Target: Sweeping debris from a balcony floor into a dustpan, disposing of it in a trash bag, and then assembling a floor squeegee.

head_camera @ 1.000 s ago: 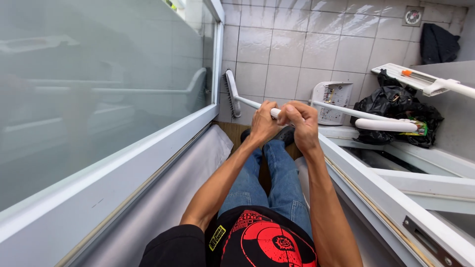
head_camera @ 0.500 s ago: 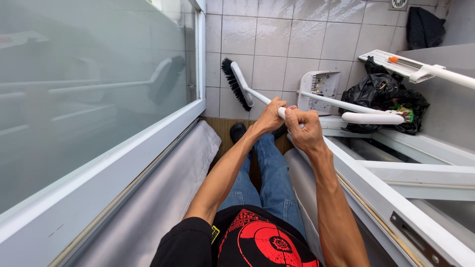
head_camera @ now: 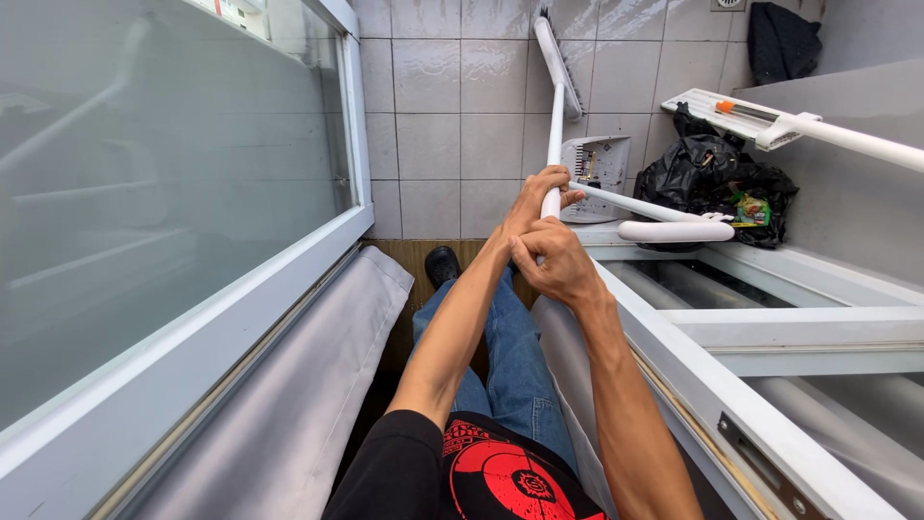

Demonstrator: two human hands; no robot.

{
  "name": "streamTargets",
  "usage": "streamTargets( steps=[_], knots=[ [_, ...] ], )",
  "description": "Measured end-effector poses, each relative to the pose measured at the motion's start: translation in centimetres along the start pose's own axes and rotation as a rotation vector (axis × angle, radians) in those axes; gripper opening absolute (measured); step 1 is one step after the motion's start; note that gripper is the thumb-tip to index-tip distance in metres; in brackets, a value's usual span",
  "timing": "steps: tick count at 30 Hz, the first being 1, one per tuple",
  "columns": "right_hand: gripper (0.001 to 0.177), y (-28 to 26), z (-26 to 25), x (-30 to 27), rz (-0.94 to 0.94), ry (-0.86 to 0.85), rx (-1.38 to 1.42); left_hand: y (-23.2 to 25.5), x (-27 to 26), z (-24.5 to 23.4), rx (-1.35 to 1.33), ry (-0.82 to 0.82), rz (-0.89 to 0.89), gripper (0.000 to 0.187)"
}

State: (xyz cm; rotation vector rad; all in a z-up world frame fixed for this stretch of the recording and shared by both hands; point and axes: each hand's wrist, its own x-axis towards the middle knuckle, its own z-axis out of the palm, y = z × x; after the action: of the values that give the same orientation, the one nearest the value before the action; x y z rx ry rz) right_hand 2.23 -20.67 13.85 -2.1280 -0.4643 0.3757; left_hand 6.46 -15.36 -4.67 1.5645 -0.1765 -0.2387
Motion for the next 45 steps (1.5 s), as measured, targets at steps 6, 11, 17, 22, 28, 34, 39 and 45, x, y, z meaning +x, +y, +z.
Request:
streamTargets(
  steps=[6,11,17,22,28,34,39,45],
  knots=[
    [0.032,-2.3,-2.9,-0.3,-0.051,0.099,0.07,5.8,-0.1,-1.1,0.154,0.071,-0.078,0.048],
    [0.036,-6.2,-3.7,0.2,-0.086,0.176,0.198,12.1,-2.6,-4.5,0.317,0.071,-0.159,0.054],
    [0.04,-7.0,-2.8,0.7,-0.059,0.224,0.448,15.2,-5.7,-7.6,0.499,0.024,-0.344,0.059],
    [0.052,-4.0,-1.6,1.5,0.008,0.246,0.642,12.3,-6.9,-7.7,0.52,0.012,-0.432,0.055],
    [0.053,-1.2,-0.4,-0.3,0.12,0.165,0.572,4.5,-8.7,-5.2,0.479,-0.059,-0.43,0.03],
    [0.05,0.3,-3.0,-1.7,0.033,0.106,0.408,4.7,-6.8,-1.5,0.26,-0.064,-0.452,0.044],
    [0.049,0.2,-4.4,-1.7,0.138,0.024,0.301,-0.3,-5.9,2.1,0.088,-0.055,-0.29,0.048],
    [0.041,-0.4,-4.9,-1.2,0.103,-0.028,0.202,1.0,-2.6,2.7,0.083,0.036,-0.199,0.048]
  ],
)
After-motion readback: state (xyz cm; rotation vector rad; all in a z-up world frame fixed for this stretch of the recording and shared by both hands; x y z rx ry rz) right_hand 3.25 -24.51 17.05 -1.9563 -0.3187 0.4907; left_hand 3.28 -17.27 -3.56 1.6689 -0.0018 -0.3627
